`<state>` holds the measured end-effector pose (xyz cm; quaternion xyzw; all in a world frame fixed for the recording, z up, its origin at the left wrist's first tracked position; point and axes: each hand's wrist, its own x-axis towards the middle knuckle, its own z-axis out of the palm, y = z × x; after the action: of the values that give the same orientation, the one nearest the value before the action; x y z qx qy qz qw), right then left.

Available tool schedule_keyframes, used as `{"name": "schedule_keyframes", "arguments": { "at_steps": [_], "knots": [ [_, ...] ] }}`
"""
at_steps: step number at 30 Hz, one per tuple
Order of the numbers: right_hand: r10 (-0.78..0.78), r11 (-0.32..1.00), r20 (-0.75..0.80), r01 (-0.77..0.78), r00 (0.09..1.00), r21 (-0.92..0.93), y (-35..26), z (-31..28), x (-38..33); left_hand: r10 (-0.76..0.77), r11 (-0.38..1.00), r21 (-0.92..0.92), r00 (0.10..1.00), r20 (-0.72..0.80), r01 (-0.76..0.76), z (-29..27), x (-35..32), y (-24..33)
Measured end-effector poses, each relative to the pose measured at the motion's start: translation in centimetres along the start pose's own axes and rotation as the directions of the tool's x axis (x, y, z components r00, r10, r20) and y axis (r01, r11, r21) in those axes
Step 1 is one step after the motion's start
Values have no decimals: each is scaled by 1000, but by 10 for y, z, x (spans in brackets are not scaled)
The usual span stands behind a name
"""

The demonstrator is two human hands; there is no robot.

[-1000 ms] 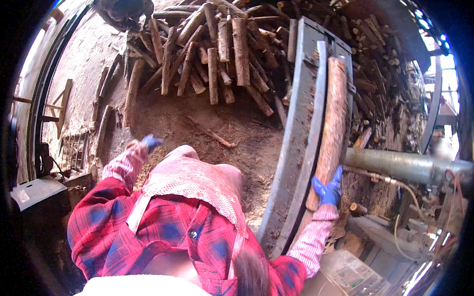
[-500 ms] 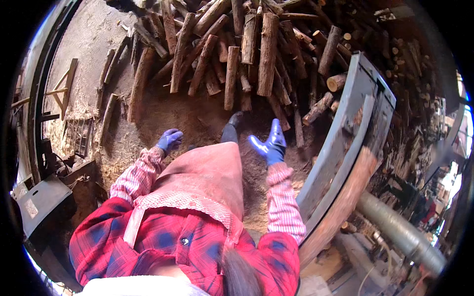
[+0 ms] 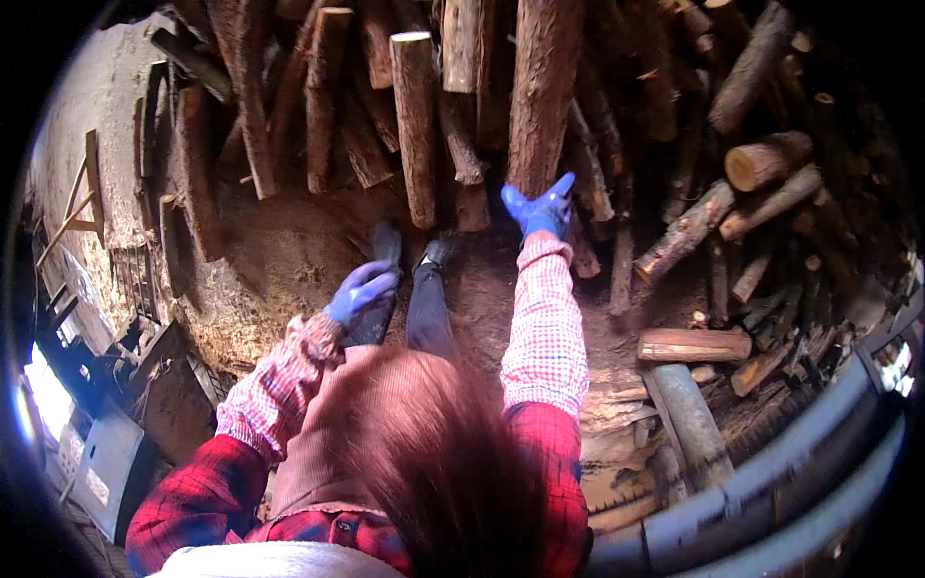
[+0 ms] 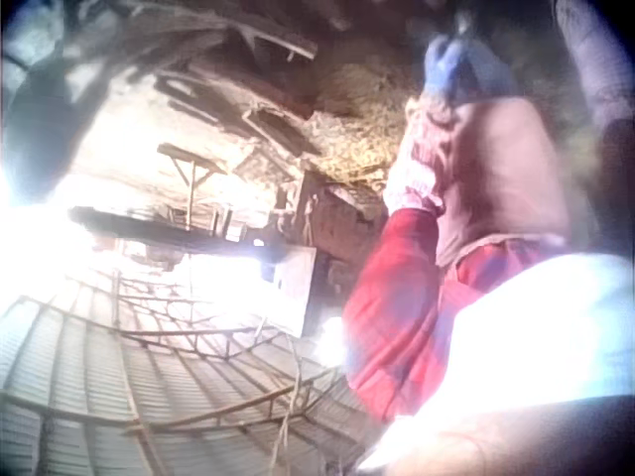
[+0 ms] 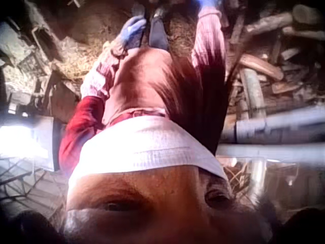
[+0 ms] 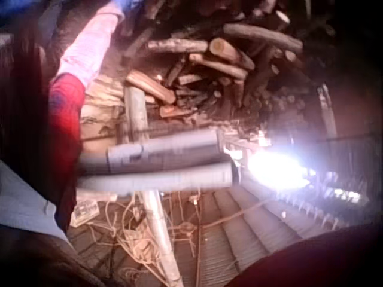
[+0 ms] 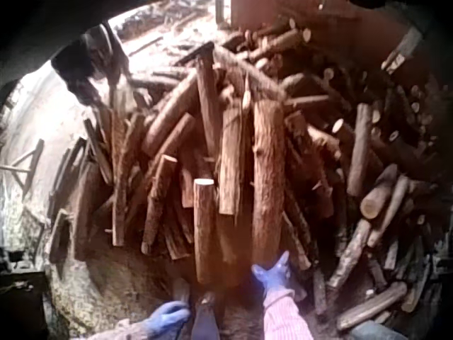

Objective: The person picks up logs from a pile on the ground and places them onto a metal rack. The task involves repetitive lifting and arranging of wooden logs to build a stack.

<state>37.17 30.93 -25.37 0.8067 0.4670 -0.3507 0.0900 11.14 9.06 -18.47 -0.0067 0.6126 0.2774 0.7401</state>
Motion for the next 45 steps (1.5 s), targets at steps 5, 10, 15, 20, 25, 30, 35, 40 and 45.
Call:
{"name": "schedule_keyframes", "arguments": {
  "at_steps": [5,10,15,20,25,30,35,40,45],
  "knots": [
    [-38,919,-214,118,976,375,10,72,122,429,819,350,890,154,-456,61,189,26],
    [-349,575,-91,289,933,765,38,82,148,516,786,507,827,-224,-353,130,267,74],
    [-296,865,-38,285,954,413,27,86,119,716,192,812,645,269,-551,129,287,111],
    [-279,883,-40,273,959,383,16,86,6,395,915,-83,842,367,-394,94,242,144],
    [-368,300,416,-317,832,900,0,27,-81,-126,893,-319,855,502,318,42,45,173],
    [-794,-440,274,-824,542,356,-105,-4,-204,-22,999,-36,937,349,37,28,-105,150],
    [-715,-266,297,-639,633,721,-101,-74,-332,-25,978,203,927,374,-55,-18,-217,74],
    [-602,-24,68,-104,795,994,-79,-154,-408,394,729,279,716,577,-626,2,-266,123],
    [-575,227,-236,429,783,874,-4,-259,-530,352,934,-194,695,627,-299,114,-362,168]
  ]
}}
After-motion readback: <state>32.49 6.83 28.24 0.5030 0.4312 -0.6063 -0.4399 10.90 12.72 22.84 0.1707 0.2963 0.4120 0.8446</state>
